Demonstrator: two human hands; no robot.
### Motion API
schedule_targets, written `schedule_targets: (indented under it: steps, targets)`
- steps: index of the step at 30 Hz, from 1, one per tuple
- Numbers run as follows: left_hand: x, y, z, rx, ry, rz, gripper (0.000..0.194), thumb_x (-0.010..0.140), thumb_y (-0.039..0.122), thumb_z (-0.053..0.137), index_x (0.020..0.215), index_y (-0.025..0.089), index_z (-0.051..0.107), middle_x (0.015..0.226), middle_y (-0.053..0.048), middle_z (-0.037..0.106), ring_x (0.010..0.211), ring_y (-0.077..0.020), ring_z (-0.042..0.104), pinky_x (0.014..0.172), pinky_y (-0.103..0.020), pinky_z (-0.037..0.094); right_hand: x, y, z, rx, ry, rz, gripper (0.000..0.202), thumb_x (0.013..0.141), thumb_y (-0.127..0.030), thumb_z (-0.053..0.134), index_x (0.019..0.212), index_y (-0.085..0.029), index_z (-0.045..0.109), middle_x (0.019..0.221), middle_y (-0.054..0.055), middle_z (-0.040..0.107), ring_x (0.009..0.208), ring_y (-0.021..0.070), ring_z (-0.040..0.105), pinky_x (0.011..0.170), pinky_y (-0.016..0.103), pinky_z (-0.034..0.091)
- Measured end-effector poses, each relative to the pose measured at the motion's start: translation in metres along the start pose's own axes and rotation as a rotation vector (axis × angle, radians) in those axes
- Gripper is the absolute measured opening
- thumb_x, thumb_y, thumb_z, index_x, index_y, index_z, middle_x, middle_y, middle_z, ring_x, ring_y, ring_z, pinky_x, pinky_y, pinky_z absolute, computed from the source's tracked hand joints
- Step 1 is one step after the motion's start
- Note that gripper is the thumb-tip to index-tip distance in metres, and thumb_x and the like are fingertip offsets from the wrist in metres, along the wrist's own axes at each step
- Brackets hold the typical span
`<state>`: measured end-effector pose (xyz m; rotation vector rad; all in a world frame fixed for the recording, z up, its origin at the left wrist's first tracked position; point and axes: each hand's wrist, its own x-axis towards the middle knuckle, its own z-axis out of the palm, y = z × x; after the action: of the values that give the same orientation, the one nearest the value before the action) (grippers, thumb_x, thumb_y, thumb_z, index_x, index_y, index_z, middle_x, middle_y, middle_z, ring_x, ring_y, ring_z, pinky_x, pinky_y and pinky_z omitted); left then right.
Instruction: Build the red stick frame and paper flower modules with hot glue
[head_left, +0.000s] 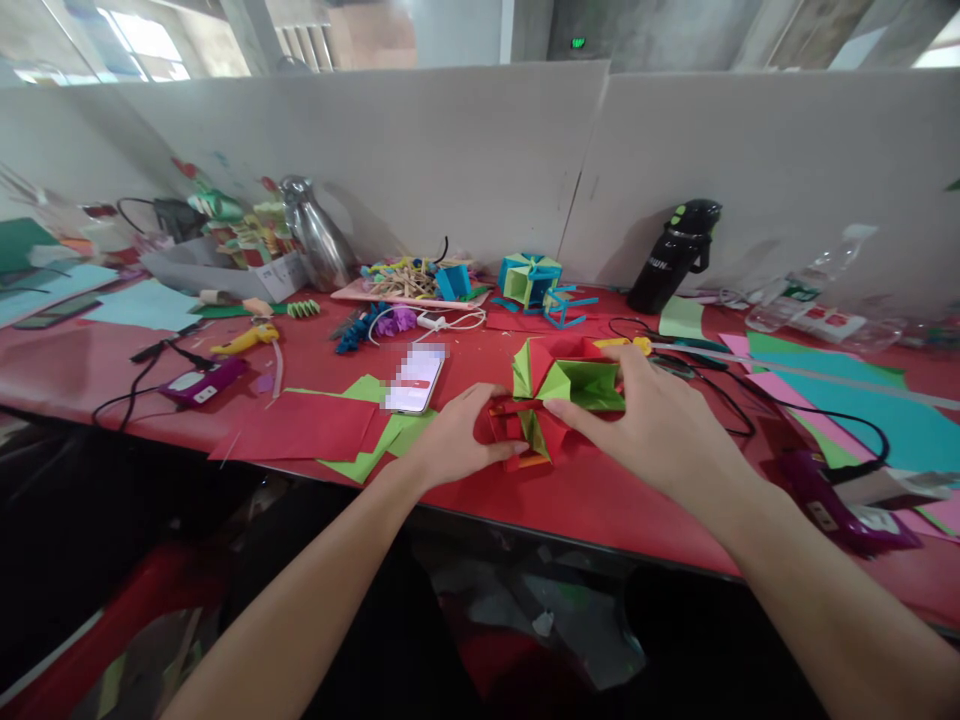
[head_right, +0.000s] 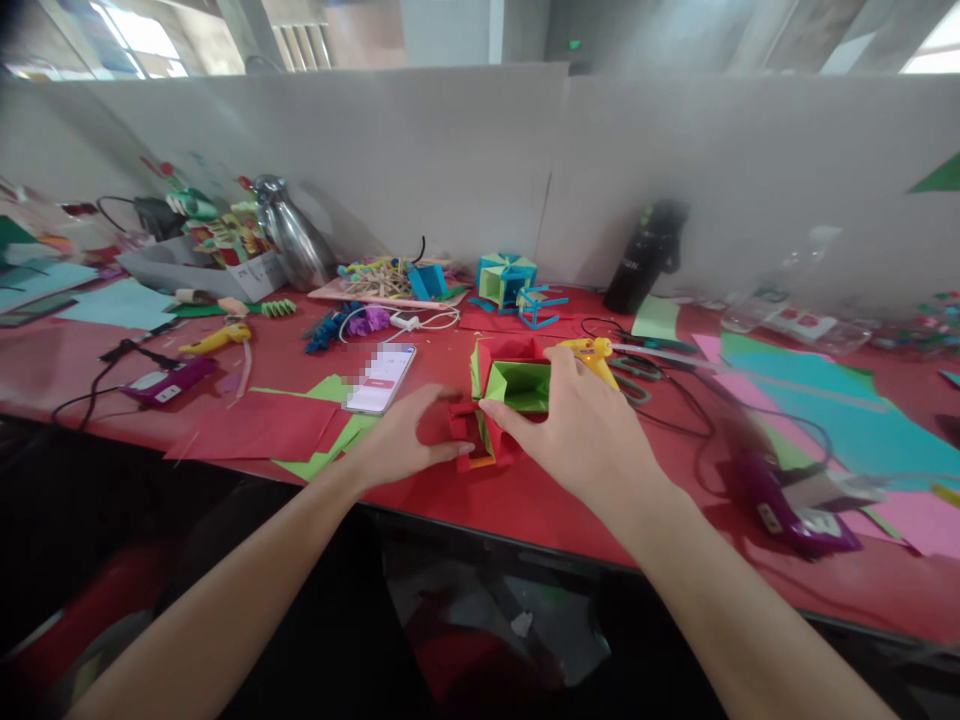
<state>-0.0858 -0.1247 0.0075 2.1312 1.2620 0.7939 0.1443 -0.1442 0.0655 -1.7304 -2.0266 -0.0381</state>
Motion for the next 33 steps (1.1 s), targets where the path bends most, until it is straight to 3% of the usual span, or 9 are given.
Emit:
schedule_targets:
  steps: [5, 25, 33]
  targets:
    - [0.0018, 0.0005, 0.0014, -0.006, 0.042, 0.029, 0.046, 0.083, 0.046, 0.068, 0.122, 0.023, 0.058, 0.123, -0.009, 0.064, 0.114, -0.0255, 0.061, 0.099, -0.043, 0.048, -0.0011, -0.0008, 0.0007, -0.024, -0.016, 0.001, 0.076, 0.077, -0.081, 0.047, 0.119, -0.018, 0.053, 0.097, 0.015, 0.069, 0.088, 0.0362, 0.065, 0.064, 0.039, 0.045]
    - [0.0022, -0.0013, 0.0028, 0.007, 0.064, 0.040, 0.044, 0.084, 0.047, 0.068, 0.119, 0.022, 0.060, 0.120, -0.007, 0.066, 0.109, -0.0238, 0.063, 0.094, -0.038, 0.049, 0.0002, -0.0044, 0.0017, -0.079, -0.039, 0.015, 0.071, 0.079, -0.079, 0.048, 0.117, -0.019, 0.052, 0.100, 0.013, 0.069, 0.085, 0.0339, 0.066, 0.061, 0.036, 0.041]
    - [0.0040, -0.0016, 0.0042, -0.002, 0.095, 0.040, 0.035, 0.084, 0.043, 0.070, 0.111, 0.022, 0.064, 0.111, -0.004, 0.069, 0.102, -0.0216, 0.064, 0.089, -0.034, 0.049, 0.0009, -0.0045, 0.0024, -0.083, -0.032, 0.012, 0.072, 0.079, -0.078, 0.048, 0.119, -0.018, 0.052, 0.096, 0.014, 0.069, 0.085, 0.0352, 0.066, 0.061, 0.036, 0.042]
